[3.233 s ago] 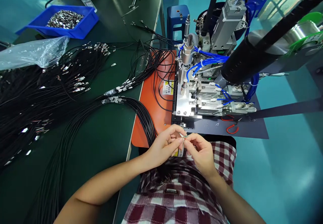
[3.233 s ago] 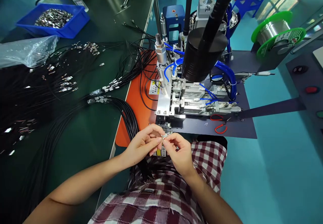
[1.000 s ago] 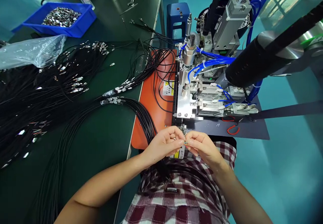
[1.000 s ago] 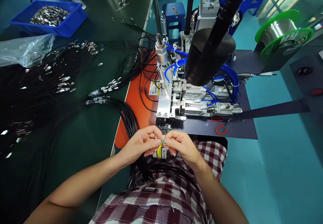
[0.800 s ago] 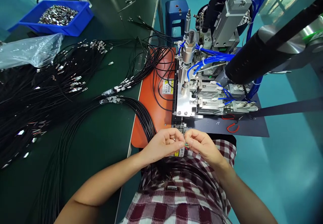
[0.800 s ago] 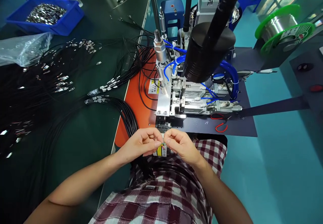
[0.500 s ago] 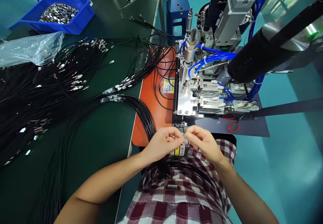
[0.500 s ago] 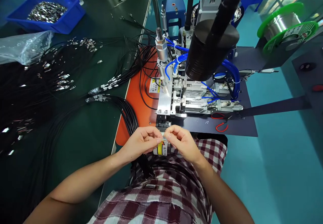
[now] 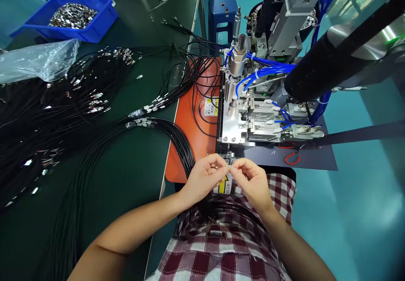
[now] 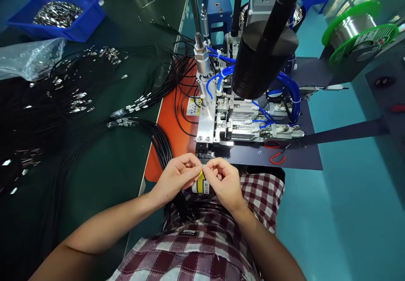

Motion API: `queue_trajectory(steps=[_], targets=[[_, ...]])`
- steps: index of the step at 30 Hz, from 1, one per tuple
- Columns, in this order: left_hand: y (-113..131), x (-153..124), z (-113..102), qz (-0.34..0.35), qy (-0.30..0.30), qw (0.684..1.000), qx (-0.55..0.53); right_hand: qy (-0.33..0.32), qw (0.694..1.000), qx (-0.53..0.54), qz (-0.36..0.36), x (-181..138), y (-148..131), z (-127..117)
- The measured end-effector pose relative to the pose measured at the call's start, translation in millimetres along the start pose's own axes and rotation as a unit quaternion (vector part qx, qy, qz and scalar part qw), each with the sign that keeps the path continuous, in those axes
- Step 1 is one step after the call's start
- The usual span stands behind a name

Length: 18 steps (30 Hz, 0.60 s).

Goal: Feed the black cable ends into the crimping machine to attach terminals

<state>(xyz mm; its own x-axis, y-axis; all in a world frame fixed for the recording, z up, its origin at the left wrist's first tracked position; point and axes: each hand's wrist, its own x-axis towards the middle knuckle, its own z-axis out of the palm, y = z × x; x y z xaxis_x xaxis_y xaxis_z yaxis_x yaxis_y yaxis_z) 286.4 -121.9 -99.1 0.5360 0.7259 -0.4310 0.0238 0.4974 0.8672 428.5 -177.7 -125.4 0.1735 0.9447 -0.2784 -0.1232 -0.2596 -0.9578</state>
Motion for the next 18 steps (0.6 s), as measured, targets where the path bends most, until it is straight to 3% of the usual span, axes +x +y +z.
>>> queue_trajectory(steps=[9,18], targets=[[-3.6,-0.6,-0.3,0.016,0.003,1.0,-0.017,-0.002,0.995,0.09,0.032,0.2,5.4,7.3],[-1.8,-1.0,0.4,0.017,-0.013,1.0,-0.003,-0.002,0.996,0.074,0.041,0.6,0.6,2.4]])
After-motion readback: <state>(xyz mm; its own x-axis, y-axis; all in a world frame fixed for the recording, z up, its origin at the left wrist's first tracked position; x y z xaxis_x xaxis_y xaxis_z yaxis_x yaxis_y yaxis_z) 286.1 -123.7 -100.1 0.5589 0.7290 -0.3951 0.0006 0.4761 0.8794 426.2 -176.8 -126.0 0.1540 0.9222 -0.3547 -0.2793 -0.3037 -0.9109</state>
